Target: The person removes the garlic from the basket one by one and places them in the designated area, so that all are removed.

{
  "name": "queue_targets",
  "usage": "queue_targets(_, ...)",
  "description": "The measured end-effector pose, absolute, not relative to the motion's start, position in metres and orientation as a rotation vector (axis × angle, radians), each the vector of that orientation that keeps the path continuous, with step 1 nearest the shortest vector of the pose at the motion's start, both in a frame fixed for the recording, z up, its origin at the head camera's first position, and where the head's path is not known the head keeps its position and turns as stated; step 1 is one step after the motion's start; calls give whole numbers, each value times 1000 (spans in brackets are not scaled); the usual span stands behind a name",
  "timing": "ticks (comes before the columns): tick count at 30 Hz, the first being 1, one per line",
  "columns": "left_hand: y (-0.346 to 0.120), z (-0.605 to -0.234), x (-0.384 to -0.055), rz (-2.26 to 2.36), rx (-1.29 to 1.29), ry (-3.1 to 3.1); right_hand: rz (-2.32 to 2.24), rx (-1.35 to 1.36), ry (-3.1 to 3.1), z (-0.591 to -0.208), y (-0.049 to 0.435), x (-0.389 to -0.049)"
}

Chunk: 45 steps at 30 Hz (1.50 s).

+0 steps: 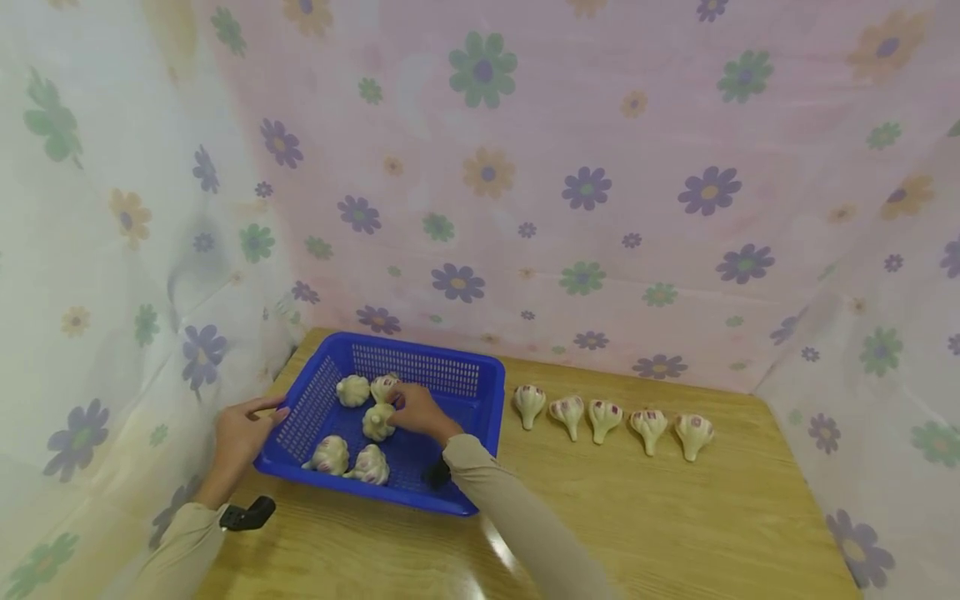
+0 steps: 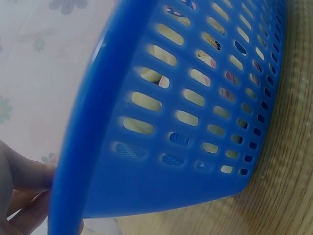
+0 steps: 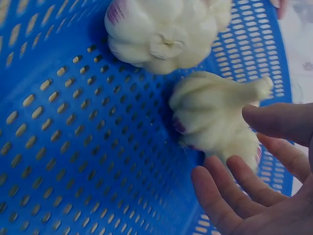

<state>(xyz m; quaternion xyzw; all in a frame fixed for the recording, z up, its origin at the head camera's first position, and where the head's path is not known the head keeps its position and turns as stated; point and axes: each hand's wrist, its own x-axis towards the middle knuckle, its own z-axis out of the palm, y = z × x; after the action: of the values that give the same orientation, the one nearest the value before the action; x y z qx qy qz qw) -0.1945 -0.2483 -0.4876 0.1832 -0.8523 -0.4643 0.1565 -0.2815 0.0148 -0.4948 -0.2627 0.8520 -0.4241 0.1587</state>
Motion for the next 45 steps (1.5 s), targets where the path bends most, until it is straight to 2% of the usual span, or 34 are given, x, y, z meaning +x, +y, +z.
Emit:
queue_targets(5,-249,-486,-194,-1332,522,-2429,-1148,-859,2491,-499,-1,-282)
queue_targets(21,-250,-490,-195,-1340,510,-2434,-962,-832,2514,-510,-20,-280)
queue_targets(34,-248,-486,-195,-1364,493,-2418,-926,-831,2559,-509,-20,-280)
queue_targets(45,-249,-486,-196,-1361,492,-2418,-887,-1013,2635,-505,-6,-287)
